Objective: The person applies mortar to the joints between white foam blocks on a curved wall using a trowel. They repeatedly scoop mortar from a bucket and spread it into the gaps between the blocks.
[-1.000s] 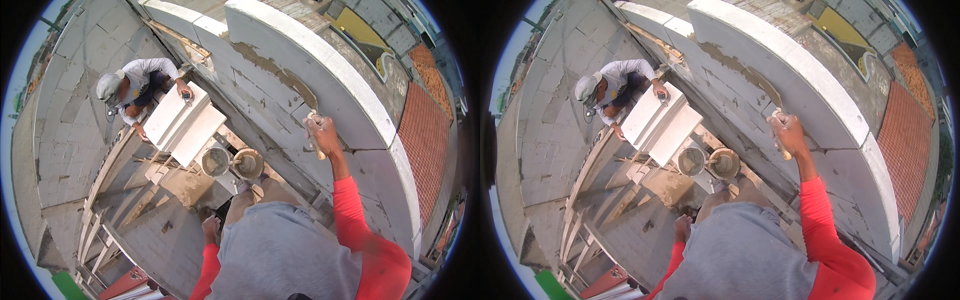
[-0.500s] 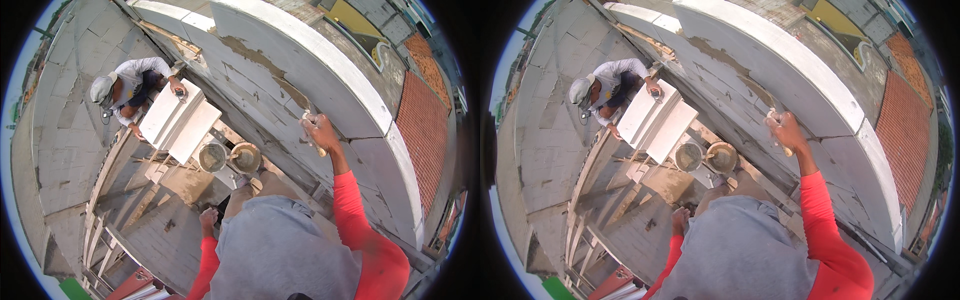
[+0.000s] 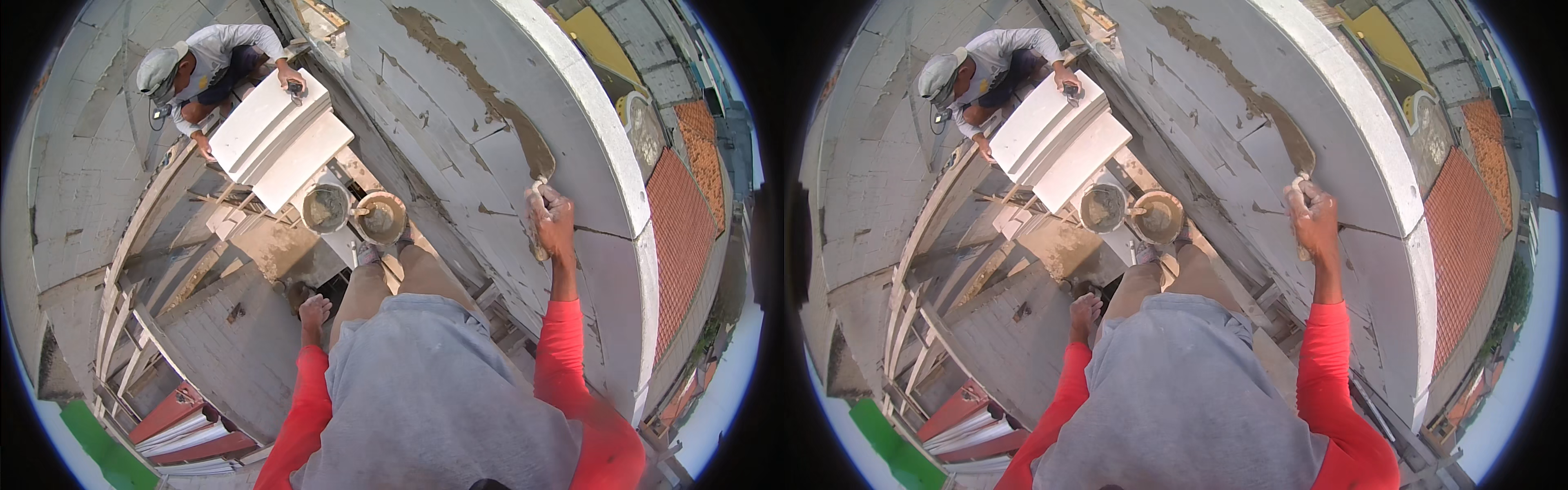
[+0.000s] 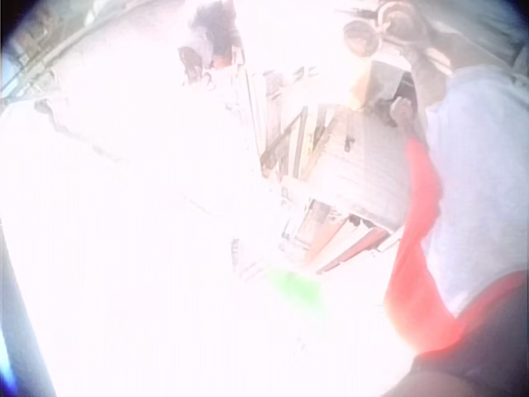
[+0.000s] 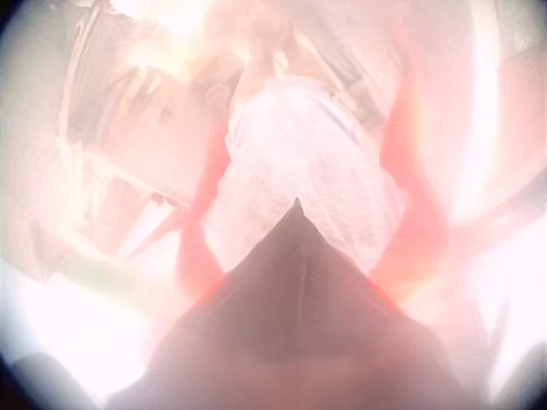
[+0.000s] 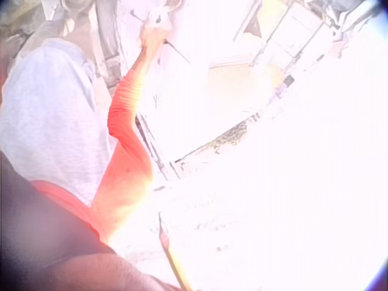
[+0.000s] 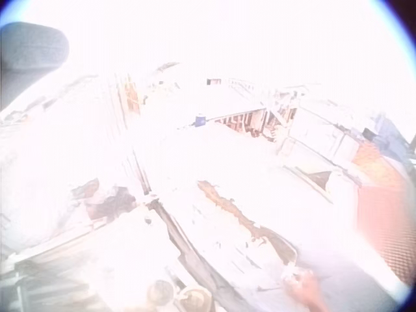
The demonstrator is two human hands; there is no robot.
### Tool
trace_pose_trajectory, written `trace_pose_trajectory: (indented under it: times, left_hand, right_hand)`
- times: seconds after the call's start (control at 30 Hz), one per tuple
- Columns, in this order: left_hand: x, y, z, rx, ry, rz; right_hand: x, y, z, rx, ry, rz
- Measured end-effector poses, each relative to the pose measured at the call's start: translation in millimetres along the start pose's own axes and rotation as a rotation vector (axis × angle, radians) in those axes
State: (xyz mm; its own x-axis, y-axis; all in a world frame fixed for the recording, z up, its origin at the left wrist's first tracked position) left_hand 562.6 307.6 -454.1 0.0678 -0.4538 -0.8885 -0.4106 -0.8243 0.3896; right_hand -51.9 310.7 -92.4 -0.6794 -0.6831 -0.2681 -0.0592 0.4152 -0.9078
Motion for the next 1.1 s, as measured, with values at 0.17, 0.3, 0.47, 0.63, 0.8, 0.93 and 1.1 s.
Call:
trace_pose_trajectory:
  times: [0.17, 0.3, 0.47, 0.63, 0.8, 0.93, 1.1]
  left_hand:
    - [-6.4, 28.7, 12.2, -0.075, 0.056, 0.057]
    - [29.7, -19.1, 48.1, -0.013, 0.011, -0.016]
    - [79.3, -89.1, 115.2, 0.717, 0.303, 0.034]
    - [77.5, -110.9, 167.7, 0.765, 0.231, -0.226]
    - [77.2, -104.9, 187.2, 0.866, 0.247, -0.310]
    - [80.4, -108.5, 194.2, 0.851, 0.234, -0.378]
    - [79.5, -99.0, 198.4, 0.865, 0.274, -0.318]
  right_hand:
    - [-11.2, 73.1, 48.0, -0.032, -0.218, 0.163]
    - [19.8, 191.8, 147.2, -0.742, -0.578, 0.032]
    - [78.3, 406.0, 277.6, -1.105, -0.834, 0.110]
    - [129.0, 579.9, 384.7, -1.168, -1.105, -0.347]
    - [109.8, 663.0, 463.2, -1.184, -1.255, -0.345]
    - [83.8, 675.5, 495.6, -1.081, -1.091, -0.036]
    - [61.2, 687.0, 464.0, -0.637, -0.786, 0.425]
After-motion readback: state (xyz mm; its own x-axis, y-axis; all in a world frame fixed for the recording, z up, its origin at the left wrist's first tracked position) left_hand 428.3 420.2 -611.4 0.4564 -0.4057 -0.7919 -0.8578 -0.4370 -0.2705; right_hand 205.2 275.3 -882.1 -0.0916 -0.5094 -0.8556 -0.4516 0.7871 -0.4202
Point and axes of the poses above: each hand's wrist, its own x-axis towards the middle knuckle, its own z-axis out of the palm, y = z × x, the point moved 4 cm from there along x, towards the middle knuckle, and after that the axes turned 15 degrees about x, right-handed, at the moved point
